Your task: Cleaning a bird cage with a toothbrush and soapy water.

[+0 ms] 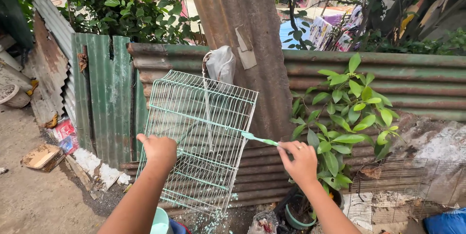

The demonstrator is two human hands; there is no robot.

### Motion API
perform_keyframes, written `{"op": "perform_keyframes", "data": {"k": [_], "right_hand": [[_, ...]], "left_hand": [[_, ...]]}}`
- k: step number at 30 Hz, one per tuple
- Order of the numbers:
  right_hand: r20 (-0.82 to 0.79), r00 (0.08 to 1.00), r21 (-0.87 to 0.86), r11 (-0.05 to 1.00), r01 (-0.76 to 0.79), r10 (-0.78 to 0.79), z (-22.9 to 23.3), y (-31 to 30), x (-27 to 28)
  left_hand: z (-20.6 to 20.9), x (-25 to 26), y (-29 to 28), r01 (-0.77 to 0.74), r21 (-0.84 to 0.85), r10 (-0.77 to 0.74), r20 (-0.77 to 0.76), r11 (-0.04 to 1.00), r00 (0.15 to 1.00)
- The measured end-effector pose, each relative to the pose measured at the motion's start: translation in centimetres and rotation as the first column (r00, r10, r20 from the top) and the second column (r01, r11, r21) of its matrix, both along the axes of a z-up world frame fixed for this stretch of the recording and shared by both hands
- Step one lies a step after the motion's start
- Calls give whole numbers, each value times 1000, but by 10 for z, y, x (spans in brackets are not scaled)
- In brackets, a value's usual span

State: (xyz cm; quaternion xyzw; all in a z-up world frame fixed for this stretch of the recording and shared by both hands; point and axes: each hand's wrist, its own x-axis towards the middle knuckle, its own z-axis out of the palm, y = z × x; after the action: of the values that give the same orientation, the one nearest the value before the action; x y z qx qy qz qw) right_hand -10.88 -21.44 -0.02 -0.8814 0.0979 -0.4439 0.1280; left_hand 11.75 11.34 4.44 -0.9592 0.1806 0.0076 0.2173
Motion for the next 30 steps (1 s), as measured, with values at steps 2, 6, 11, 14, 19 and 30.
{"op": "perform_keyframes", "data": {"k": [2,6,11,14,19,30], "right_hand": [[14,1000,-7,1000,9,-9,5,-1,-1],[63,998,-48,999,-14,17,20,10,10],[-37,999,83,996,-21,25,20,11,13],[-43,999,117,993,-28,33,6,-4,7],[-76,996,140,989,-41,53,16,-4,6],[-152,988,263,965,11,30,25,0,12]], "left_hand": [[0,1,-2,1,-5,-1,4,1000,1000],[0,-2,-1,4,9,-4,1,1000,1000],[-1,0,-4,-23,25,23,-8,999,1000],[-4,0,-6,-40,-3,40,-13,999,999],[-6,-11,-7,-42,-42,40,-38,998,998],[-26,-86,-88,140,-736,-76,120,662,990]]}}
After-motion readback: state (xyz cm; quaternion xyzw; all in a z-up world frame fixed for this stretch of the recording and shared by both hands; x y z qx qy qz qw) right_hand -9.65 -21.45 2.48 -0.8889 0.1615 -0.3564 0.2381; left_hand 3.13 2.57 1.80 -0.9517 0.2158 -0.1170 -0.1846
